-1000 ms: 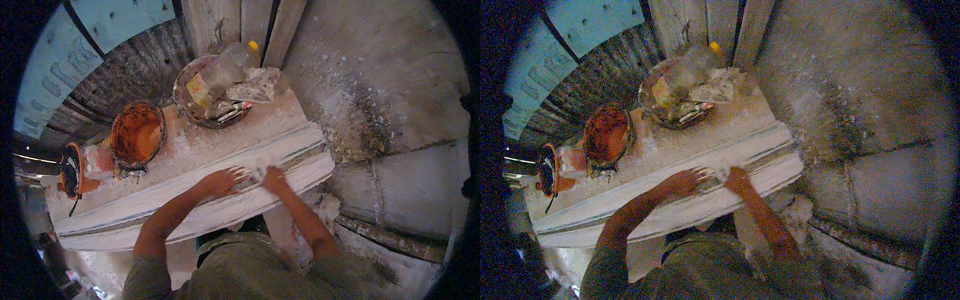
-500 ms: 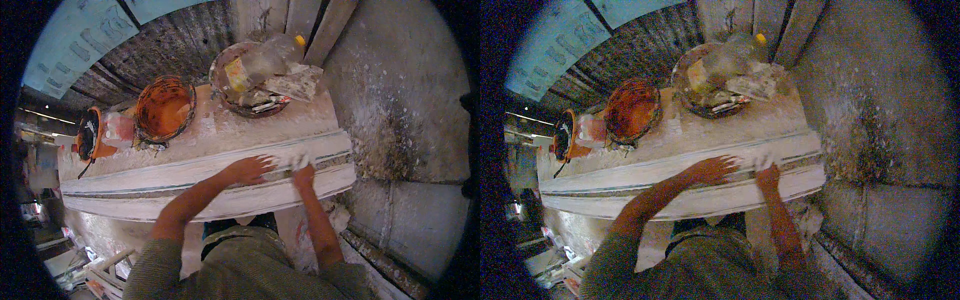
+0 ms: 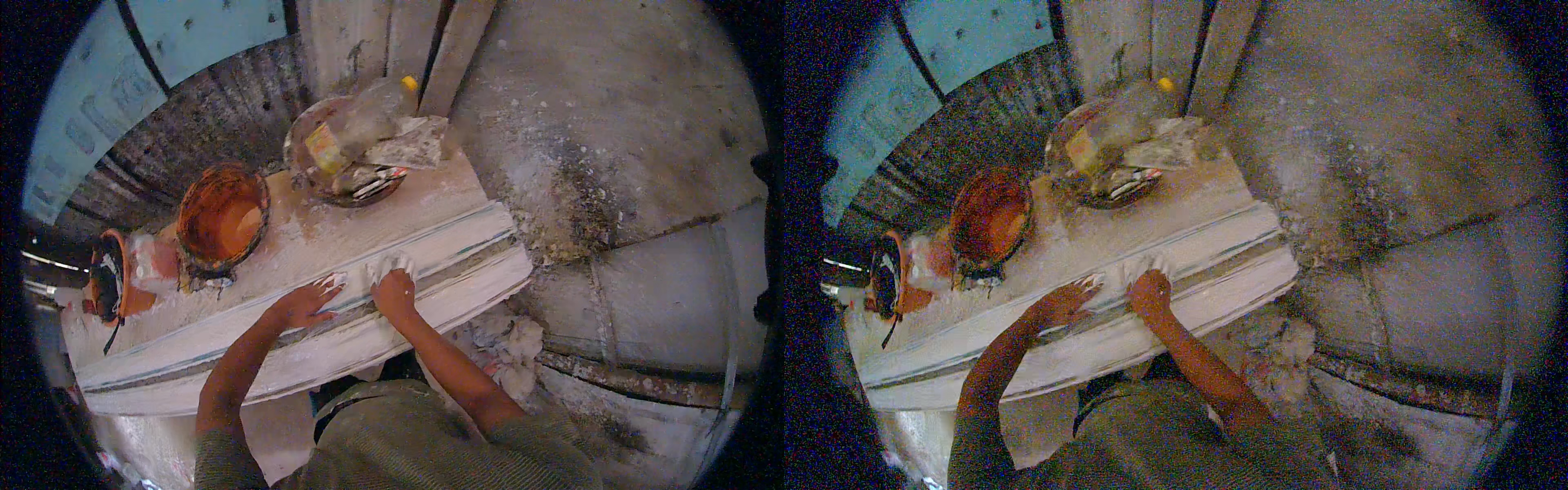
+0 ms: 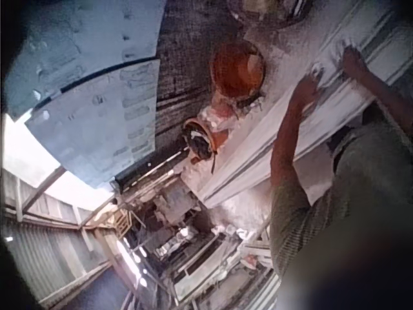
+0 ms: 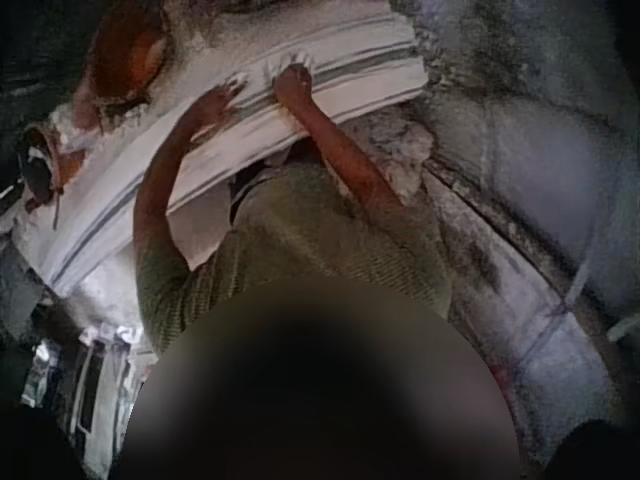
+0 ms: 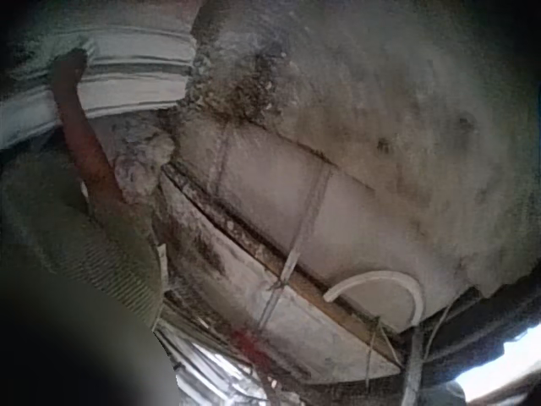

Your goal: The person applies a white paste-like filler into the grooves of a long white panel using both hands. They repeatedly smooth and press the filler along the panel's length, occasionally lifting and repositioning the panel to access different sections.

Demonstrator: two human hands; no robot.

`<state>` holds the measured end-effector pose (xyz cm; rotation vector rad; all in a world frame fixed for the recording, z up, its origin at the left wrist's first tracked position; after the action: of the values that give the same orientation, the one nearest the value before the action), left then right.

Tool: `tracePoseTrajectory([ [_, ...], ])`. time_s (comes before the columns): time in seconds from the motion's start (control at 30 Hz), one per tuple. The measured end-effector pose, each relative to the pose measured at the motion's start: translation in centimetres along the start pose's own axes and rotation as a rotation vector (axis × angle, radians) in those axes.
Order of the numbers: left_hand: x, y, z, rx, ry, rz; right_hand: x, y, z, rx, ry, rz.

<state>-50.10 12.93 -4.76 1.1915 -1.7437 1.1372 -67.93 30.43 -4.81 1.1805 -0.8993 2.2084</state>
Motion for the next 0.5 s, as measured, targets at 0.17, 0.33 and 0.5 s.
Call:
tracePoseTrajectory([
  [0.17, 0.4, 10.4, -1.4, -0.084, 0.045, -0.031, 3.9, 5.4, -4.4, -0.124, -0.043, 0.086],
  [0.33, 0.8, 23.6, -3.8, -0.108, -0.051, 0.004, 6.7, 11.0, -15.4, -0.03, -0.161, 0.056],
  [0.5, 1.1, 35.3, -7.6, -0.175, -0.106, -0.118, 10.0, 15.6, -28.4, -0.072, -0.354, -0.051],
])
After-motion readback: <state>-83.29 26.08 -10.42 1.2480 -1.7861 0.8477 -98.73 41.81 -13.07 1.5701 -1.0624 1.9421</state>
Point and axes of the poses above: each hand's wrist, its own y-axis towards the middle knuckle, its own x-axis out of the back of the hand, z = x × y, the point moved 1 cm from there along y, towards the middle knuckle, and after that the axes turned 14 degrees about y, right-handed, at the moved point
